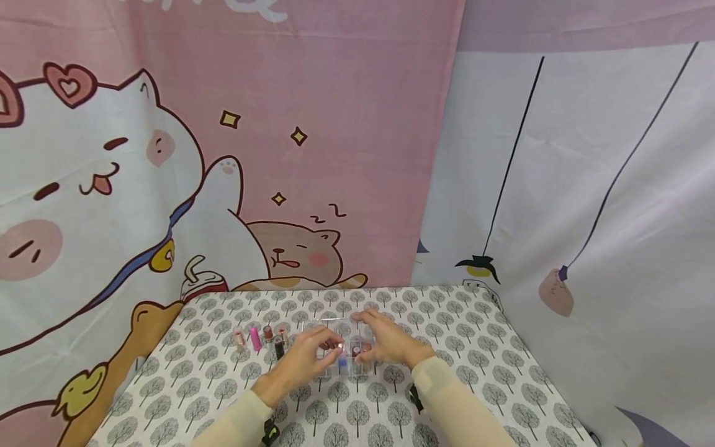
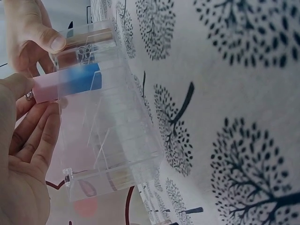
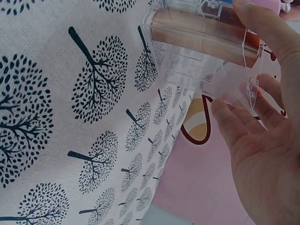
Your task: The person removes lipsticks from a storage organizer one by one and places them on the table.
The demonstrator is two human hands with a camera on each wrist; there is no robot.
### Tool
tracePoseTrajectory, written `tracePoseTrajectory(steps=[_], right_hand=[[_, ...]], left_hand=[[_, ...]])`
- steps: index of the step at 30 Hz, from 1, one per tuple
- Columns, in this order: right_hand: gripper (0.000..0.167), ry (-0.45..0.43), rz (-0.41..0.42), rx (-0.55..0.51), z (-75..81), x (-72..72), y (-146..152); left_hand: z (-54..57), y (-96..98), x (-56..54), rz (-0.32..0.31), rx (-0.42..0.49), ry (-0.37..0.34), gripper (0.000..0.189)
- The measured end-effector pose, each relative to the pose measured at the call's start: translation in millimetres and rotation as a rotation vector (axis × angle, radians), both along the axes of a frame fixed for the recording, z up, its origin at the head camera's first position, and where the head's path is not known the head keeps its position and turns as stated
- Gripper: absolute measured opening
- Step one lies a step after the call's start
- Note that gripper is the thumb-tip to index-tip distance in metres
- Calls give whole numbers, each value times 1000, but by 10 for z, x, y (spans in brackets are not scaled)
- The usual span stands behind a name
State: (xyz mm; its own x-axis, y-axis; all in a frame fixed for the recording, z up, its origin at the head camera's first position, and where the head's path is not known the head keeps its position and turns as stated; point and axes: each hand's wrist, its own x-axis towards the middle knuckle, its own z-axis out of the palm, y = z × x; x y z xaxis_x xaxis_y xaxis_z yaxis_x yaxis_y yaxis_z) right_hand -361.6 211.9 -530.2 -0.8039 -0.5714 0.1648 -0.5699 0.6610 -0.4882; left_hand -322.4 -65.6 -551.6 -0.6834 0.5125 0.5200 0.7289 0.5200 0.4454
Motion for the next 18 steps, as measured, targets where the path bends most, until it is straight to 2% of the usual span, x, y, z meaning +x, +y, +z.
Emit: tracePoseTrajectory(steps=[4, 11, 18], right_hand=[[103, 6, -3, 1, -10, 1, -3], [102, 6, 7, 2, -18, -10, -8], [102, -14, 6, -4, -10, -29, -8]], left_hand=[[10, -23, 12, 3, 1, 7, 21], [43, -78, 4, -11, 14, 94, 23], [107, -129, -1, -7, 13, 121, 23]])
